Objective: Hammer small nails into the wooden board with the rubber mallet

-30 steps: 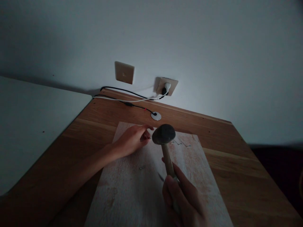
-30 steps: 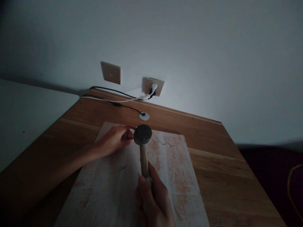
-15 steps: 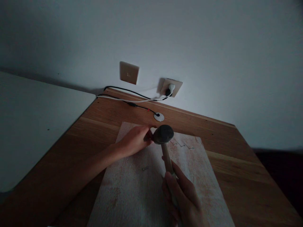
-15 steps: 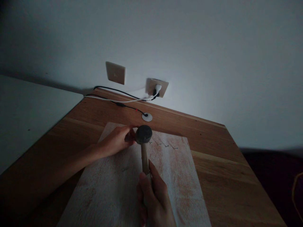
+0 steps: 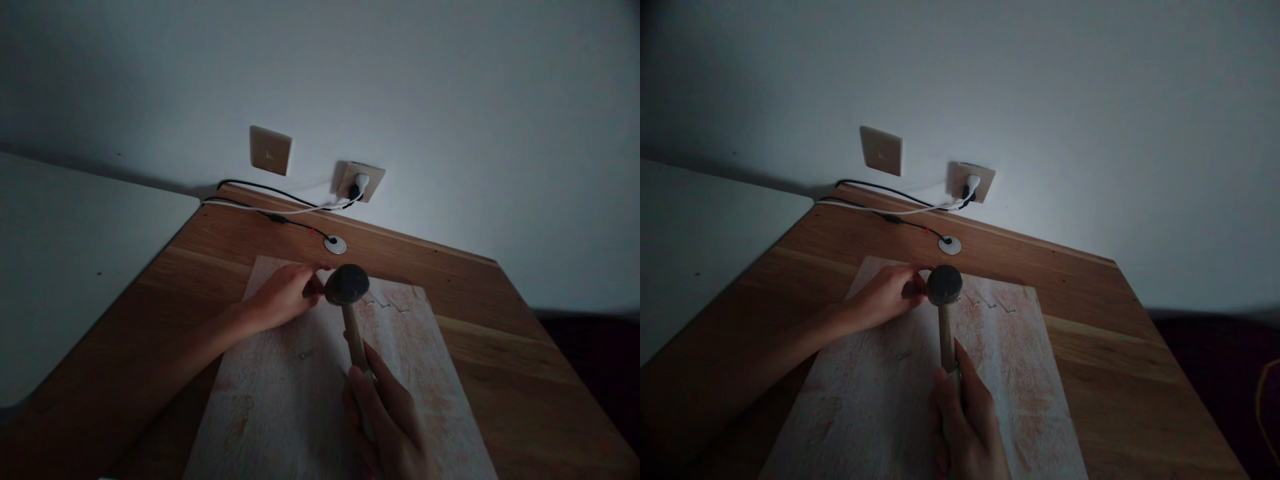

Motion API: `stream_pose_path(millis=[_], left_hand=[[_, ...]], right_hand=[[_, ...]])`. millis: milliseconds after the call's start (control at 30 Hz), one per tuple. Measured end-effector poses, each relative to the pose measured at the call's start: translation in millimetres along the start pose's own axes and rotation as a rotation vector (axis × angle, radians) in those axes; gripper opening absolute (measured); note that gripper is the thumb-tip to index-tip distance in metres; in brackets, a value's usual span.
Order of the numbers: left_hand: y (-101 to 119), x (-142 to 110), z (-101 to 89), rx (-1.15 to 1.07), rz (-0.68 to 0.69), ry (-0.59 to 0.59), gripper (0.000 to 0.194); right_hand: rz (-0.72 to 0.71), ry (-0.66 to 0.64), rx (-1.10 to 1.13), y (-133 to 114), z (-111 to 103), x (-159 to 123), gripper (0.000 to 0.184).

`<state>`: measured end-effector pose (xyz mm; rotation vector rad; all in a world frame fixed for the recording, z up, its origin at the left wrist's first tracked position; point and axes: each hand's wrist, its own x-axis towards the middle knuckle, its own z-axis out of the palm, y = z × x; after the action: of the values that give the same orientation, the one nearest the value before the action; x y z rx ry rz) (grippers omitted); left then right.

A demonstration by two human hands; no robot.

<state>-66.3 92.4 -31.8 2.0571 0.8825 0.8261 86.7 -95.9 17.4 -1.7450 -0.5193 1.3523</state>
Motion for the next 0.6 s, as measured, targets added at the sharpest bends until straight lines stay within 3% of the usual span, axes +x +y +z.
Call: stream_pose_path(millis=[600], left_hand=[[-5.8, -0.9, 1.7, -0.029, 0.005, 0.014, 0.059]], right_hand=[[-0.011, -0.053, 0.101, -10.0, 2.6, -5.4, 0.097]])
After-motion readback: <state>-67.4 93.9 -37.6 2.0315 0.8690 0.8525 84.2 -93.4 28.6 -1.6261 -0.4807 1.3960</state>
